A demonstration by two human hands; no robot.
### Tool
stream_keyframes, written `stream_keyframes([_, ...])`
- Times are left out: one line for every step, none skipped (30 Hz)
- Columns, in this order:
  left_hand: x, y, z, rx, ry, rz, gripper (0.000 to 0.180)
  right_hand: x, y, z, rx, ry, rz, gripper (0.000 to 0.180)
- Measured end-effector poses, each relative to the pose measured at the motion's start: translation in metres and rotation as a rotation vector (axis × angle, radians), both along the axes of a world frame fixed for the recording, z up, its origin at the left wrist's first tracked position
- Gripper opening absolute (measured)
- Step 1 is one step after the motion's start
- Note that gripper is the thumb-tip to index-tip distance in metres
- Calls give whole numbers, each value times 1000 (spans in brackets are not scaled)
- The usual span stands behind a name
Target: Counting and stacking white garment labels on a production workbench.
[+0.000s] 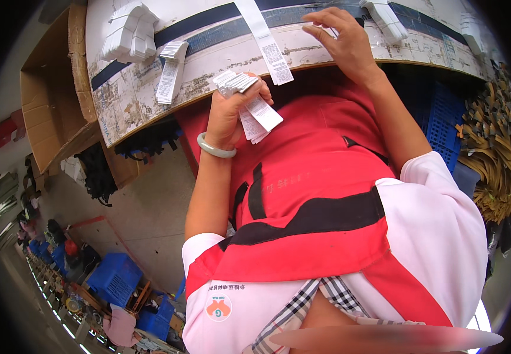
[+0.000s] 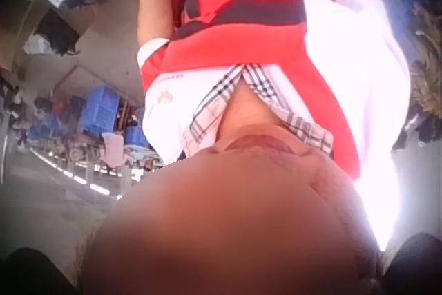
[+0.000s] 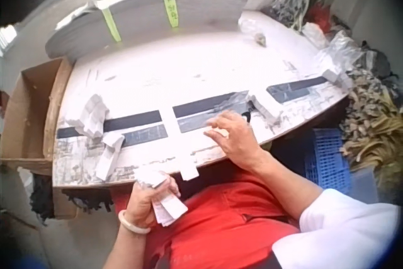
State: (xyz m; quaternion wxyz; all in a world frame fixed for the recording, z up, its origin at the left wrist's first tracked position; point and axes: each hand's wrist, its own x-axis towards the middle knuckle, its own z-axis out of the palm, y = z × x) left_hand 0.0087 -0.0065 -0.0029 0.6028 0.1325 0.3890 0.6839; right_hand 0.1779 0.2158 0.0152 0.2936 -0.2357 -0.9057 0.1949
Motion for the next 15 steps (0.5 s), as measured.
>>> stream_keyframes([0, 2, 0, 25, 4, 3, 20, 12, 18, -5, 165, -49, -132, 25])
stream_keyframes([-1, 1, 0, 45, 12, 15, 21, 15, 28, -4, 289, -103, -194, 26])
stream_keyframes([-2, 1, -2, 26, 34, 25, 22, 19, 30, -4, 207, -200, -210, 24])
stream_keyframes([-3, 1, -3, 24, 33, 27, 22, 22, 30, -1, 125, -297, -228, 22])
stream_keyframes([-2, 5, -3, 28, 30, 12, 21, 29, 37, -8, 129, -300, -237, 22])
stream_keyframes([0, 8, -2, 31, 28, -2, 20, 35, 48, -23, 139, -226, -237, 24])
stream_keyframes([0, 9, -1, 29, 30, 0, 20, 32, 50, -27, 144, -149, -224, 25])
stream_keyframes([2, 10, 2, 8, 43, 12, 18, 34, 52, -29, 142, -147, -222, 25])
stream_keyframes([3, 11, 3, -13, 57, 23, 16, 36, 54, -30, 214, -159, -223, 24])
stream_keyframes([1, 10, 2, -20, 63, 33, 16, 32, 52, -28, 282, -166, -215, 23])
stream_keyframes([-2, 6, 0, -16, 51, 50, 17, 22, 39, -18, 270, -160, -200, 23])
stream_keyframes([-5, 1, 0, -11, 42, 72, 18, 6, 16, 2, 147, -75, -180, 24])
stream_keyframes([-6, -1, -1, -19, 46, 80, 18, -6, 1, 12, 25, 4, -172, 24])
stream_keyframes([-4, 4, 1, -19, 80, 64, 19, -11, 3, 1, 28, 4, -189, 24])
stream_keyframes([-2, 8, 3, -19, 114, 49, 19, -19, 9, -22, -2, 253, 65, 23])
